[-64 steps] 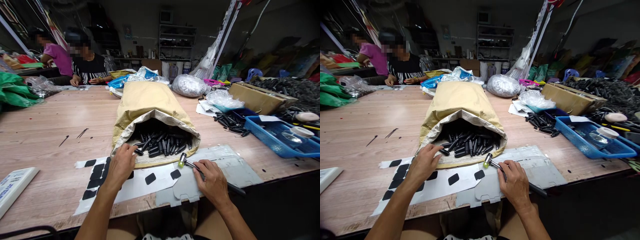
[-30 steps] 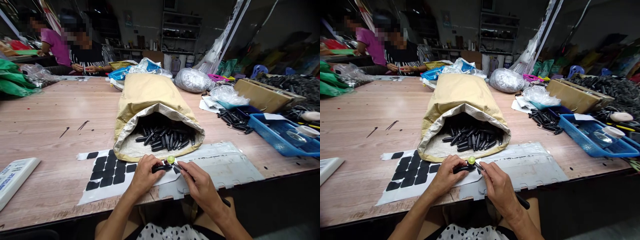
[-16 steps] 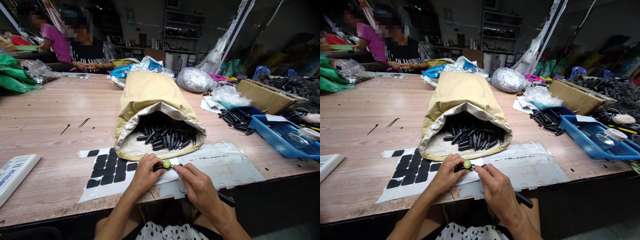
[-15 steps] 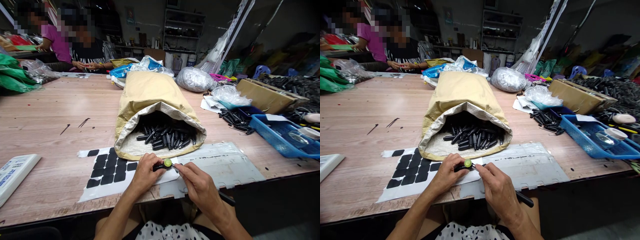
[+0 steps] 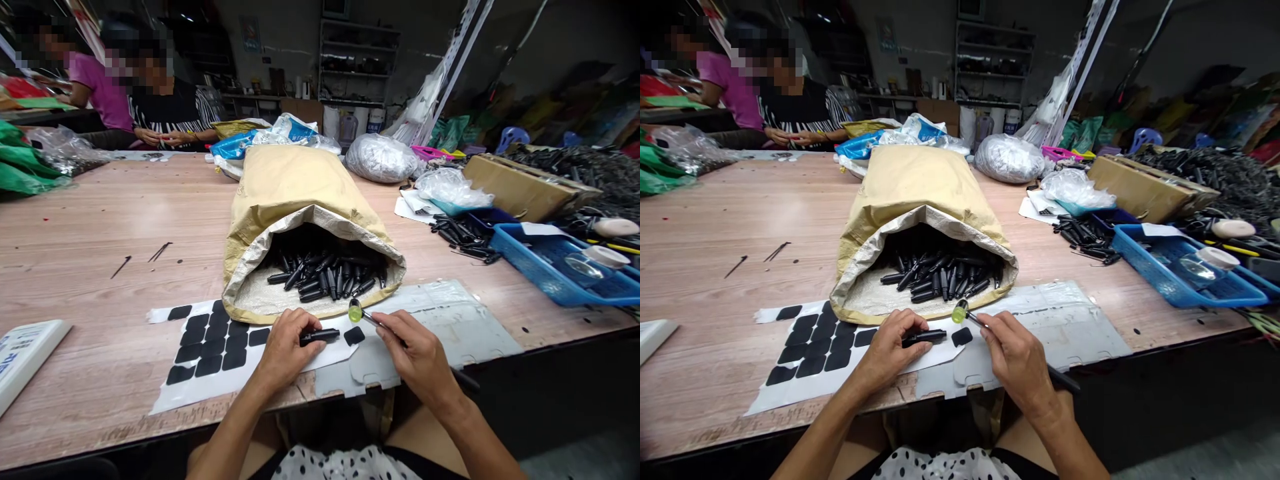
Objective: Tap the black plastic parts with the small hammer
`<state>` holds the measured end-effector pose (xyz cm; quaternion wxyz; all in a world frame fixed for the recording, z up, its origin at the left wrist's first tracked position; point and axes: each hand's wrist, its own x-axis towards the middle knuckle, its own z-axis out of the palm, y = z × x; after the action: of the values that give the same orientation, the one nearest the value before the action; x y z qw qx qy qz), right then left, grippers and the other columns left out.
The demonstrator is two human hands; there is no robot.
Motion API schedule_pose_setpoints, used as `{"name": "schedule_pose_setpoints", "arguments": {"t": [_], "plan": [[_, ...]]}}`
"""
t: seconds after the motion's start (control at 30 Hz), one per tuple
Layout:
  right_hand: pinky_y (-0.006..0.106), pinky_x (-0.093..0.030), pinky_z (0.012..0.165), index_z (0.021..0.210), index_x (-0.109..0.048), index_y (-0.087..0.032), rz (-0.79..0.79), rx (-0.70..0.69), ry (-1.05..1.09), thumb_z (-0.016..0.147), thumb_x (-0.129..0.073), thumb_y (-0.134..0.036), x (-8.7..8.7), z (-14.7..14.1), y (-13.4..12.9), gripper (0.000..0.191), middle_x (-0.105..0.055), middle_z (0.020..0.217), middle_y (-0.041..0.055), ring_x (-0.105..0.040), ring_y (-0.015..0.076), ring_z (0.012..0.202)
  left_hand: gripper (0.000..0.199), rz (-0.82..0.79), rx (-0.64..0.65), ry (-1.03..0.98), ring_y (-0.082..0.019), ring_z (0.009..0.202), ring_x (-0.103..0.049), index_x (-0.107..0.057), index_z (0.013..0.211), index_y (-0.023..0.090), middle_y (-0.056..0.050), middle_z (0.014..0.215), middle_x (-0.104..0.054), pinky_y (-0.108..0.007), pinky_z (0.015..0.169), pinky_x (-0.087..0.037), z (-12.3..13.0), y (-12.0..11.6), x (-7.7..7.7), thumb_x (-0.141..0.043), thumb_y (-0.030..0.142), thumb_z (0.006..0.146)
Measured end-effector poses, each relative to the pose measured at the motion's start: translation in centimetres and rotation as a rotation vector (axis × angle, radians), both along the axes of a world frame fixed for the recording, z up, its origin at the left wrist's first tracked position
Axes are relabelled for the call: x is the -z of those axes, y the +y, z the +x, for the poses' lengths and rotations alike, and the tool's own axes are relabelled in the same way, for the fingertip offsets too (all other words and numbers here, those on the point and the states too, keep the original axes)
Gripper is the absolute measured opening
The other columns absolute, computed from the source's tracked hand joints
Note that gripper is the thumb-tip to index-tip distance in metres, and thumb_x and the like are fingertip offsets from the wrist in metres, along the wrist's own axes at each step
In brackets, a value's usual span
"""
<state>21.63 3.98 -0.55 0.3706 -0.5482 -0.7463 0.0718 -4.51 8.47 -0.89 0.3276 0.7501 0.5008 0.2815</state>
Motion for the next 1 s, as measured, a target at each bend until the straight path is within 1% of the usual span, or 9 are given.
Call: {"name": "schedule_pose_setpoints", "arguments": {"t": [0.07, 0.13, 0.23, 0.3, 0.5, 0.8, 0.9, 0.93, 1.0], "plan": [[0.030, -0.051, 0.081, 0.118, -0.068, -0.026, 0.011, 0.065, -0.095, 0.099, -0.052, -0.023, 0.7, 1.3, 0.7, 0.025, -0.069, 0.100, 0.0044, -0.065, 0.0195, 0.094, 0.012, -0.017, -0.004, -0.022, -0.023, 0.095, -0.053, -0.063, 0.089, 0.023, -0.001, 0.094, -0.065, -0.037, 0.085, -0.041, -0.1, 0.0, 0.1, -0.067, 0.019, 0.079], [0.033, -0.049, 0.080, 0.111, -0.071, -0.025, 0.054, 0.094, -0.192, 0.098, -0.053, -0.023, 1.5, 2.3, 1.4, 0.022, -0.069, 0.095, 0.0045, -0.063, 0.0209, 0.090, 0.013, -0.028, -0.005, -0.034, -0.024, 0.096, -0.053, -0.062, 0.089, 0.024, -0.001, 0.095, -0.065, -0.037, 0.086, -0.041, -0.1, -0.1, 0.1, -0.065, 0.018, 0.078], [0.036, -0.048, 0.081, 0.109, -0.071, -0.023, 0.100, 0.091, -0.226, 0.098, -0.054, -0.023, 2.5, 3.1, 1.9, 0.020, -0.069, 0.094, 0.0052, -0.060, 0.0213, 0.088, 0.014, -0.029, -0.003, -0.032, -0.024, 0.097, -0.054, -0.062, 0.089, 0.024, -0.001, 0.095, -0.065, -0.037, 0.086, -0.041, -0.1, -0.1, 0.2, -0.066, 0.017, 0.078], [0.036, -0.047, 0.082, 0.110, -0.070, -0.023, 0.107, 0.091, -0.220, 0.098, -0.054, -0.024, 2.9, 3.2, 2.0, 0.021, -0.069, 0.094, 0.0057, -0.060, 0.0212, 0.089, 0.014, -0.026, -0.002, -0.028, -0.024, 0.097, -0.054, -0.063, 0.090, 0.024, -0.001, 0.095, -0.065, -0.037, 0.087, -0.041, -0.1, 0.0, 0.2, -0.066, 0.017, 0.078], [0.036, -0.046, 0.082, 0.113, -0.070, -0.023, 0.095, 0.113, -0.227, 0.098, -0.054, -0.024, 3.0, 3.0, 1.7, 0.022, -0.069, 0.096, 0.0058, -0.060, 0.0214, 0.091, 0.013, -0.036, -0.010, -0.012, -0.024, 0.096, -0.054, -0.064, 0.091, 0.024, -0.001, 0.095, -0.065, -0.037, 0.086, -0.042, -0.3, 0.0, 0.1, -0.067, 0.020, 0.079], [0.035, -0.045, 0.083, 0.113, -0.069, -0.023, 0.087, 0.121, -0.213, 0.097, -0.055, -0.022, 2.9, 2.9, 1.6, 0.022, -0.068, 0.095, 0.0050, -0.058, 0.0209, 0.091, 0.012, -0.064, -0.022, -0.021, -0.026, 0.100, -0.054, -0.065, 0.095, 0.024, -0.004, 0.099, -0.065, -0.039, 0.088, -0.043, -0.3, 0.1, 0.3, -0.068, 0.025, 0.083], [0.035, -0.045, 0.083, 0.112, -0.069, -0.022, 0.088, 0.122, -0.213, 0.097, -0.054, -0.022, 2.9, 2.9, 1.6, 0.022, -0.068, 0.095, 0.0051, -0.058, 0.0208, 0.091, 0.013, -0.068, 0.009, -0.029, -0.027, 0.102, -0.055, -0.065, 0.098, 0.024, -0.005, 0.102, -0.066, -0.039, 0.090, -0.043, -0.3, -1.0, -1.0, -0.065, 0.032, 0.087], [0.035, -0.045, 0.083, 0.112, -0.069, -0.022, 0.087, 0.123, -0.212, 0.097, -0.054, -0.022, 2.9, 2.9, 1.6, 0.022, -0.068, 0.095, 0.0051, -0.058, 0.0208, 0.091, 0.014, -0.092, 0.049, -0.036, -0.026, 0.101, -0.056, -0.065, 0.100, 0.025, -0.005, 0.103, -0.067, -0.038, 0.089, -0.044, -0.2, -1.7, -1.7, -0.063, 0.035, 0.090], [0.035, -0.045, 0.083, 0.112, -0.069, -0.022, 0.083, 0.123, -0.211, 0.097, -0.054, -0.023, 2.9, 2.9, 1.6, 0.022, -0.067, 0.095, 0.0052, -0.058, 0.0209, 0.091, 0.017, -0.208, 0.197, -0.053, -0.025, 0.097, -0.059, -0.066, 0.103, 0.027, -0.004, 0.103, -0.069, -0.035, 0.087, -0.045, 0.1, -3.7, -3.1, -0.057, 0.039, 0.094]]}}
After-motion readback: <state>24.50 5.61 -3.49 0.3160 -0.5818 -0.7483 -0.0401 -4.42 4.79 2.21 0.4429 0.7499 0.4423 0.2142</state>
